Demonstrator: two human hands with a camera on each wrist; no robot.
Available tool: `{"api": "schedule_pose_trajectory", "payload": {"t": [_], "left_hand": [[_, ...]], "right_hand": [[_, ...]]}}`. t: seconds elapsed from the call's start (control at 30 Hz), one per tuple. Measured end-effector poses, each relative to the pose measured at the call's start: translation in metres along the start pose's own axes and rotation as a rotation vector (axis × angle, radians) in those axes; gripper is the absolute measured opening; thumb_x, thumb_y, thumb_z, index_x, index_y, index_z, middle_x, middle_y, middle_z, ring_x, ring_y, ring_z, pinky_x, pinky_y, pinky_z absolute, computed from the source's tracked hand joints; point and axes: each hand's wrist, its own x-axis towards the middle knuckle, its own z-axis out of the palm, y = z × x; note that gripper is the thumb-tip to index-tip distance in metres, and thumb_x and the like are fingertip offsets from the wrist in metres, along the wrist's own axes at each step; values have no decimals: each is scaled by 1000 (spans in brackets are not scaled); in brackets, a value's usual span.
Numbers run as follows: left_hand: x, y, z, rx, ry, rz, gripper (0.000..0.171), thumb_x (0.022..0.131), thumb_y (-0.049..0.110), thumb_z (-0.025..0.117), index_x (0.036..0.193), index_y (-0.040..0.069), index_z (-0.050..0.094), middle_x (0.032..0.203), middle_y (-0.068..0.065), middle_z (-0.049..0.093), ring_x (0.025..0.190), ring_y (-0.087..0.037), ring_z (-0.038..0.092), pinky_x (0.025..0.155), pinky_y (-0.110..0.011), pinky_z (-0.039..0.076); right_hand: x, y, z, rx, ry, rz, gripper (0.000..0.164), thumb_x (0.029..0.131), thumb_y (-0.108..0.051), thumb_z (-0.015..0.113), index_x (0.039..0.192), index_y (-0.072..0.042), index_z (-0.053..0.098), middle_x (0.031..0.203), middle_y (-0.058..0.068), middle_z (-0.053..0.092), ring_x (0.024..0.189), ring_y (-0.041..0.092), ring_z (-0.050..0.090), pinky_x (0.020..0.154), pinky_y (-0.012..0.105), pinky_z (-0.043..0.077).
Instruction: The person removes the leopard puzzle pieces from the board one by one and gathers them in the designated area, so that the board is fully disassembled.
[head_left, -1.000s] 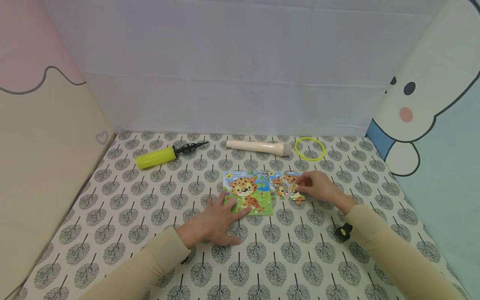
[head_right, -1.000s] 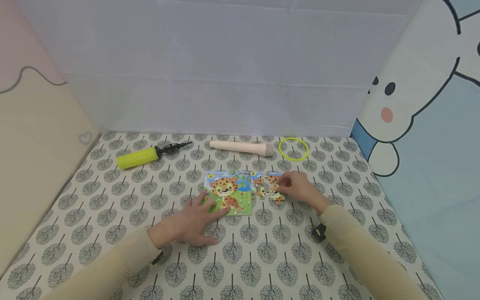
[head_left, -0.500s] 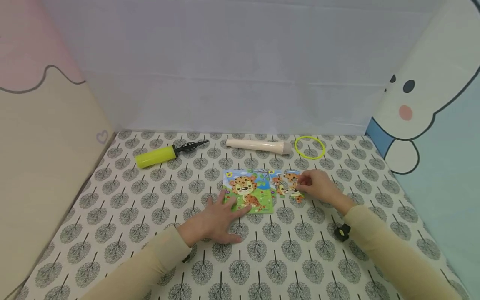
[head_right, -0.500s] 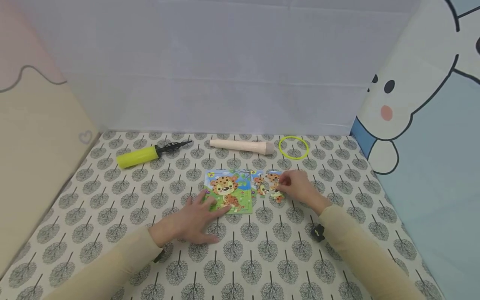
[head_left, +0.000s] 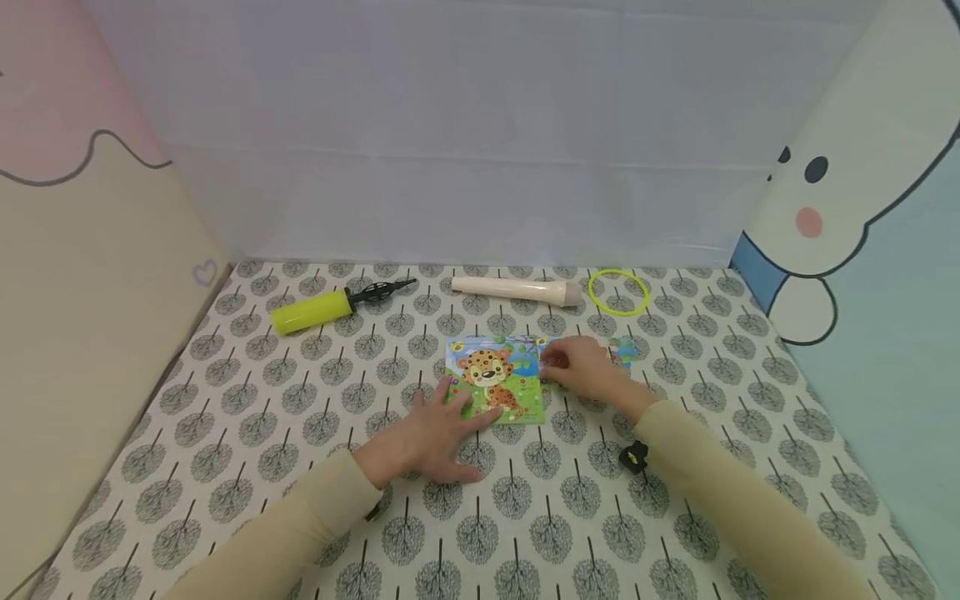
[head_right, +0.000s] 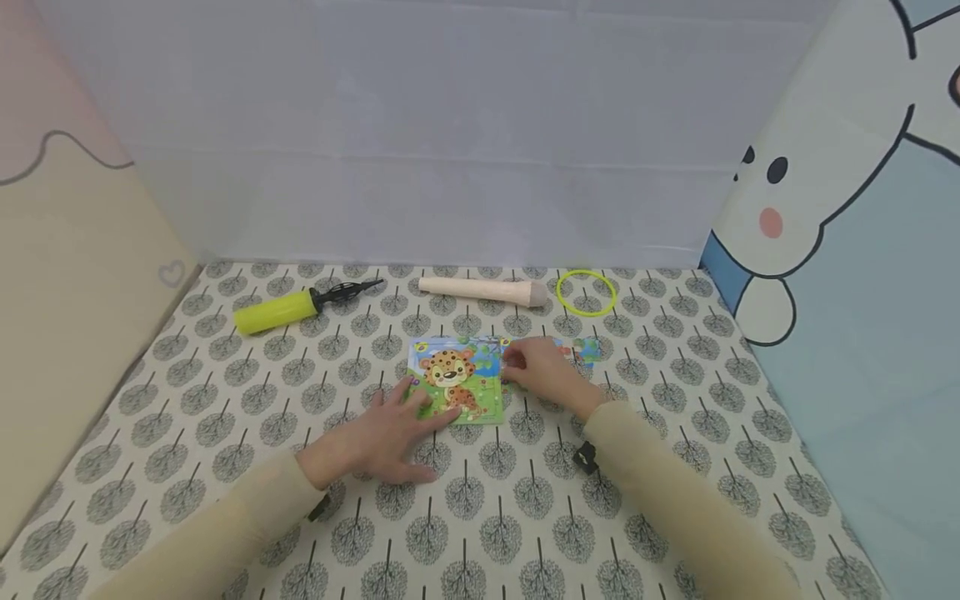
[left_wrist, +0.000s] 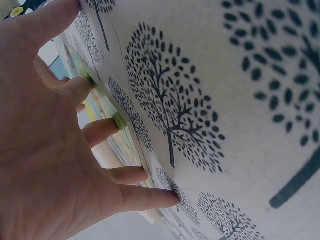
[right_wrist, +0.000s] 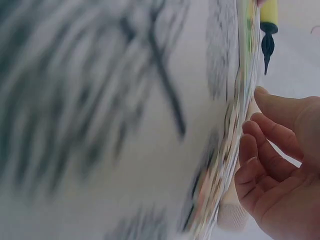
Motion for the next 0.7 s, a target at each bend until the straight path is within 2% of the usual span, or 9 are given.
{"api": "schedule_pose_trajectory", "payload": {"t": [0.2, 0.37, 0.7], "left_hand": [[3, -2, -2, 12, 5, 1, 91, 78, 78, 49, 153, 39, 15, 150, -16, 24, 135, -53, 11, 94, -75, 25], [2, -3, -1, 8, 5, 1, 91, 77, 78, 50, 153, 39, 16, 150, -16, 25, 134, -53, 13, 93, -75, 26], [2, 0, -1, 10, -25, -10, 92, 77, 79, 48, 152, 41, 10, 154, -16, 18, 136, -52, 9, 95, -75, 22]], "right_hand": [[20, -21, 16, -95, -32, -54, 39, 83, -33, 75, 111, -6, 69, 99, 3, 66, 89, 18, 59, 81, 36, 49], [27, -34, 21, -149, -79, -54, 45, 83, -37, 75, 116, -7, 68, 104, 3, 65, 95, 20, 56, 87, 39, 47], [33, -37, 25, -89, -137, 7, 26, 86, -28, 72, 102, -8, 67, 93, -2, 62, 84, 13, 56, 78, 30, 50]]}}
